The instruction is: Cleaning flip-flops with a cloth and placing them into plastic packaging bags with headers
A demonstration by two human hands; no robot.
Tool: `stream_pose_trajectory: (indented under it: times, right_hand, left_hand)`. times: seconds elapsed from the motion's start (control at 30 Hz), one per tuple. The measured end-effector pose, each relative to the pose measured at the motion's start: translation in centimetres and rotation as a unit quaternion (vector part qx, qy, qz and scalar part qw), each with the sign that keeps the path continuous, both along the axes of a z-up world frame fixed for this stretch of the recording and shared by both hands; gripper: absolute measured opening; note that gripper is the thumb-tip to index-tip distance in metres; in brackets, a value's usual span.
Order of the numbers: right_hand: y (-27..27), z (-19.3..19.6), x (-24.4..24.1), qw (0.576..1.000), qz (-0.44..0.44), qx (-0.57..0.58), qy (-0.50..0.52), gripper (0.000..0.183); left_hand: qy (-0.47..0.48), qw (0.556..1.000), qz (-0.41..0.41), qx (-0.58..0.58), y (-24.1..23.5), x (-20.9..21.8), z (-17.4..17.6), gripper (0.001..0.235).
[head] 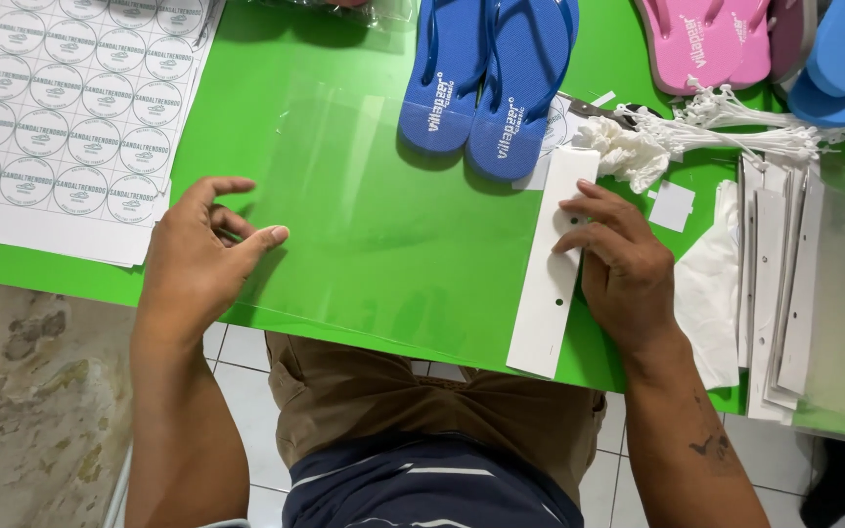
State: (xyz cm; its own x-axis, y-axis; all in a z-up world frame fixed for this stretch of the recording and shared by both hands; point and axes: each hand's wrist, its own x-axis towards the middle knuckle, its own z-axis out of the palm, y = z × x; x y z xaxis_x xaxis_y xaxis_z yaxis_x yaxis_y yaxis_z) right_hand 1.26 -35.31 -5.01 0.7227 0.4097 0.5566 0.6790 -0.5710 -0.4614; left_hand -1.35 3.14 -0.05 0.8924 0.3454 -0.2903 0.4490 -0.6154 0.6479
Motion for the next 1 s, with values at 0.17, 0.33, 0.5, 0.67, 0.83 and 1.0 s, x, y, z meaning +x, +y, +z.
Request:
stream_pose_trajectory:
  times: [0.17, 0.33, 0.5, 0.67, 0.83, 1.0]
  right_hand:
    - [2.0, 2.1, -1.4, 0.997, -0.072, -0.001, -0.039, 0.025]
    - [5.5, 0.7, -3.3, 0.983, -0.114, -0.133, 0.054, 0.053]
    - [6.6, -2.1, -4.0, 0.959, -0.069, -0.262, 0.079, 0.077]
    - [5.9, -2.5, -3.5, 0.941, -0.067, -0.319, 0.091, 0.08]
    - [5.4, -2.9, -3.4, 0.929, -0.099, -0.343, 0.093, 0.084]
    - [4.8, -2.9, -3.5, 0.911, -0.21, -0.306, 0.182, 0.097]
  left_hand:
    - [-0.267, 0.938, -0.092, 0.201, -3.3, -0.6, -1.4, 0.072]
    - [-0.299, 0.889, -0.276, 0.209, -8.9, -0.1, -3.8, 0.073]
    - [-0.203, 0.861, -0.375, 0.278, -9.9, 0.8, -7.6, 0.075]
    - [-0.183, 0.839, -0.309, 0.408, -5.3, 2.3, -8.9, 0.08]
    - [-0.02, 0.919, -0.249, 0.304, -2.5, 3.2, -6.4, 0.079]
    - [-0.024, 0.927, -0.194, 0.32, -1.4, 3.6, -7.2, 0.087]
